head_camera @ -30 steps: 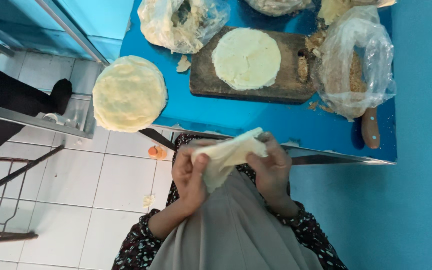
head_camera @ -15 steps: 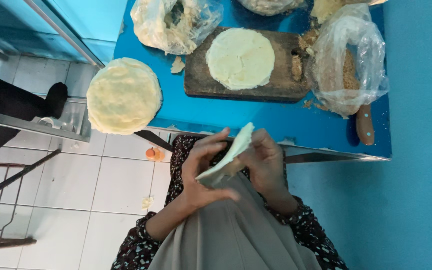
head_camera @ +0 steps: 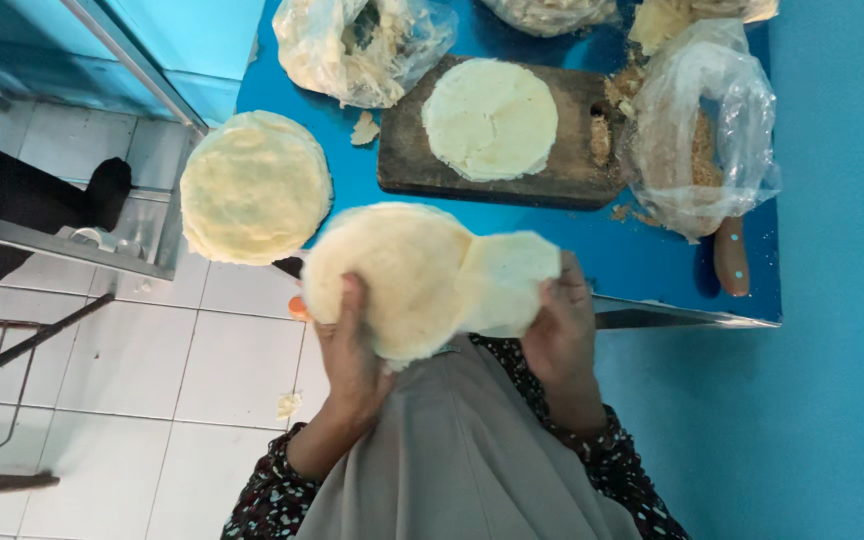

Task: The person sits at a blue table and stretches pieces of dough by hand, pulling them thin and draping them over round dough discs. They briefly pick up a knife, handle dough from plastic bags, and stack the flattened discs on the table and cutting board.

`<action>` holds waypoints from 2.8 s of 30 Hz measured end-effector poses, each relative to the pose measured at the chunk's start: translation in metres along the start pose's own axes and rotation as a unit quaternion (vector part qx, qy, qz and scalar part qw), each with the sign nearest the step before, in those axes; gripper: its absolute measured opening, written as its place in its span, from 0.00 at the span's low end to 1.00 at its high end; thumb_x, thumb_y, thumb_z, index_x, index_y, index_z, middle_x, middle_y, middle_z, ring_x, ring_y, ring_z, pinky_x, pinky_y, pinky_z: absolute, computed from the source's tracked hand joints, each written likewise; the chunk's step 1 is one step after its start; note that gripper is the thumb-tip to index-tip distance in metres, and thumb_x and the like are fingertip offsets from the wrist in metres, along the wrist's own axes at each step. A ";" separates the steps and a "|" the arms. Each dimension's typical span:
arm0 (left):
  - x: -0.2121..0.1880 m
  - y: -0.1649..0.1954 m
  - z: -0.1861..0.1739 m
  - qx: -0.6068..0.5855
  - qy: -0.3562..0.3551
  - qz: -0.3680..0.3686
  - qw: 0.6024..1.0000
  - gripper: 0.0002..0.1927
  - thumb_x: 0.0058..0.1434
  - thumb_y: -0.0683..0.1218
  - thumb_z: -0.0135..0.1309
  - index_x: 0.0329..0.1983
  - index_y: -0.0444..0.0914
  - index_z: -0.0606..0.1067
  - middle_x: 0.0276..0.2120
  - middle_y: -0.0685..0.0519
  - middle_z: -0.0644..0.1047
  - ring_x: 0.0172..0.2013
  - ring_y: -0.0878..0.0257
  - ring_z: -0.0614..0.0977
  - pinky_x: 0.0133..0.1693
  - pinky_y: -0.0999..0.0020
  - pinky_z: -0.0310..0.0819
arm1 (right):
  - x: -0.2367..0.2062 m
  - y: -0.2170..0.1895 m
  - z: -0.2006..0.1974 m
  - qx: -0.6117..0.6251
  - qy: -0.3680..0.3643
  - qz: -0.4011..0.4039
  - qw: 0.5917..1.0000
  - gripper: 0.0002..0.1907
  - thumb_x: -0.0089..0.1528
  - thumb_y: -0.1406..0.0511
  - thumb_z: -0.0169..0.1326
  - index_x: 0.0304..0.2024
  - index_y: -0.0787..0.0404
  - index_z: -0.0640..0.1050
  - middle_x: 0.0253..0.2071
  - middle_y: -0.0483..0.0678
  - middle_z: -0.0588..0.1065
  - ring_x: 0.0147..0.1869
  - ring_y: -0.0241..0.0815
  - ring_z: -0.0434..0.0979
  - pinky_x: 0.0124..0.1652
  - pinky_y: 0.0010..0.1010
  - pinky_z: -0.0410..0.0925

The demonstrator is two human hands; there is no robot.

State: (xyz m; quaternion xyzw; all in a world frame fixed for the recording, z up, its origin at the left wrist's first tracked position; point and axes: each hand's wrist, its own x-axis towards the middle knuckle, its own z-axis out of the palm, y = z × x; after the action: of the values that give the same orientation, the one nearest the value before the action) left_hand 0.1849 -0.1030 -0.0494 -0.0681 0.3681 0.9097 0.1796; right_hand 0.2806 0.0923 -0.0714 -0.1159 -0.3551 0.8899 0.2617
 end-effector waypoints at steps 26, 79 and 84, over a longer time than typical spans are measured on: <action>0.026 0.043 -0.034 -0.036 0.073 0.119 0.990 0.30 0.68 0.55 0.56 0.68 0.37 0.66 0.60 0.46 0.75 0.55 0.52 0.82 0.53 0.50 0.82 | 0.214 -0.074 0.049 -0.410 -0.113 0.087 0.901 0.21 0.68 0.69 0.60 0.61 0.54 0.68 0.48 0.48 0.71 0.47 0.39 0.78 0.37 0.30 0.74; 0.026 0.036 -0.036 -0.001 0.070 0.102 0.992 0.29 0.69 0.53 0.55 0.67 0.33 0.66 0.59 0.45 0.76 0.56 0.54 0.81 0.55 0.54 0.82 | 0.178 -0.082 0.049 -0.599 -0.179 -0.030 0.780 0.09 0.67 0.69 0.59 0.50 0.60 0.77 0.38 0.44 0.80 0.38 0.31 0.76 0.38 0.23 0.70; 0.027 0.033 -0.036 -0.013 0.065 0.095 0.993 0.29 0.69 0.52 0.56 0.67 0.33 0.67 0.59 0.44 0.76 0.55 0.53 0.82 0.53 0.52 0.82 | 0.168 -0.078 0.049 -0.678 -0.181 -0.156 0.695 0.09 0.66 0.70 0.61 0.48 0.60 0.79 0.41 0.44 0.81 0.44 0.35 0.81 0.38 0.26 0.71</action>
State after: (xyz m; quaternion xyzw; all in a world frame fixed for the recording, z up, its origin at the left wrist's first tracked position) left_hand 0.1467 -0.1421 -0.0607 -0.0940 0.3718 0.9211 0.0670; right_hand 0.1507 0.2043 0.0149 -0.0419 -0.9157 0.3580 0.1776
